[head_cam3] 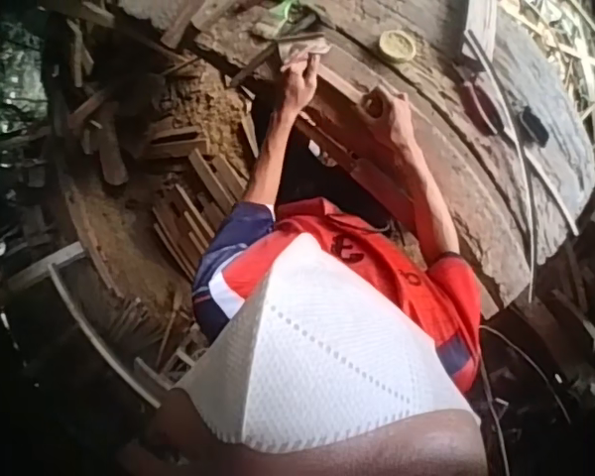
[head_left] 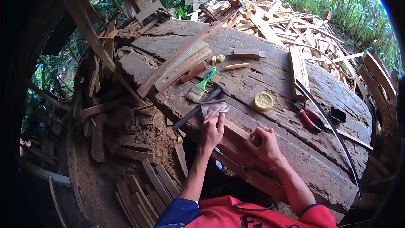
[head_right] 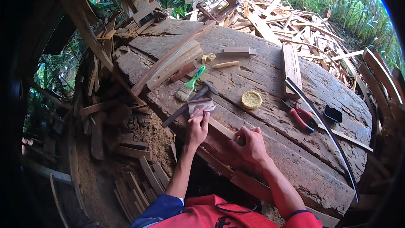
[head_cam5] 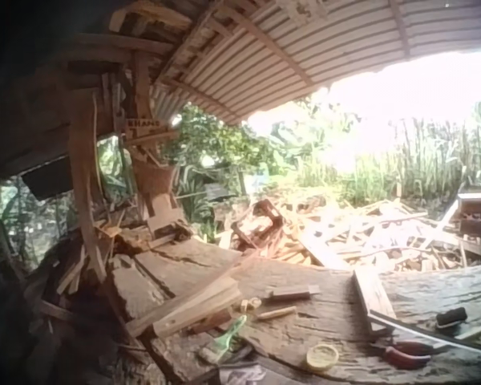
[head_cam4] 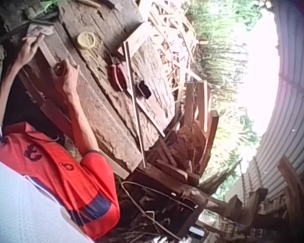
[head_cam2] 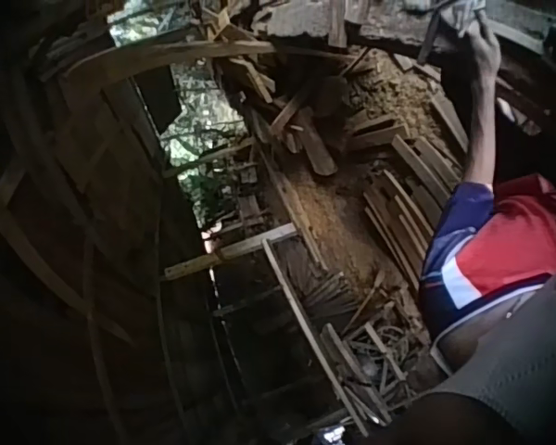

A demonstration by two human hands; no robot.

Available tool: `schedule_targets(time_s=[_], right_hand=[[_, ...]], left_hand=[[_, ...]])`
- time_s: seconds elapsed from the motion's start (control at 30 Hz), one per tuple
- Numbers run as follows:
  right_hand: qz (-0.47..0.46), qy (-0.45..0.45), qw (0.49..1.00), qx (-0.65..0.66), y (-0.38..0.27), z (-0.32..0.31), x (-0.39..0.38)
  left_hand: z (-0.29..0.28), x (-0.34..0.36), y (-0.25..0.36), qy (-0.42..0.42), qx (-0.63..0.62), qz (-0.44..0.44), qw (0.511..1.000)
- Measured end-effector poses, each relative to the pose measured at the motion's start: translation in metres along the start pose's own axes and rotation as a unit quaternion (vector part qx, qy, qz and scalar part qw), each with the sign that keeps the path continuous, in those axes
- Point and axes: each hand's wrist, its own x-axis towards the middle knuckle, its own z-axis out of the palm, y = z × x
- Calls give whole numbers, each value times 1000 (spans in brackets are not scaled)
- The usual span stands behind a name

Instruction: Measure a wooden piece with a tape measure, hammer it, and sand it at a low workbench.

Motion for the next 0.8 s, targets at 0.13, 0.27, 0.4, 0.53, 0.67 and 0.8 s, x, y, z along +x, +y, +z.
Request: schedule_targets(time_s=[0.13, 0.27, 0.4, 0.53, 0.67, 0.8], right_hand=[[-1, 7, 1000, 0, 4, -5, -2], [-23, 14, 999, -18, 7, -1, -3], [-29, 2, 1000, 0, 13, 3, 1], [-47, 52, 998, 6, 16, 3, -1], [-48, 4, 999, -18, 11, 1, -2], [-35, 8, 999, -1, 4, 2, 0]], left_hand=[[18, -31, 55, -92, -74, 55, 992], [8, -29, 38, -106, -92, 49, 989], [-4, 2, -9, -15, -9, -16, 1000], [21, -35, 49, -87, -74, 89, 989], [-1, -31, 51, -123, -67, 83, 987], [-13, 5, -8, -13, 18, 33, 999]])
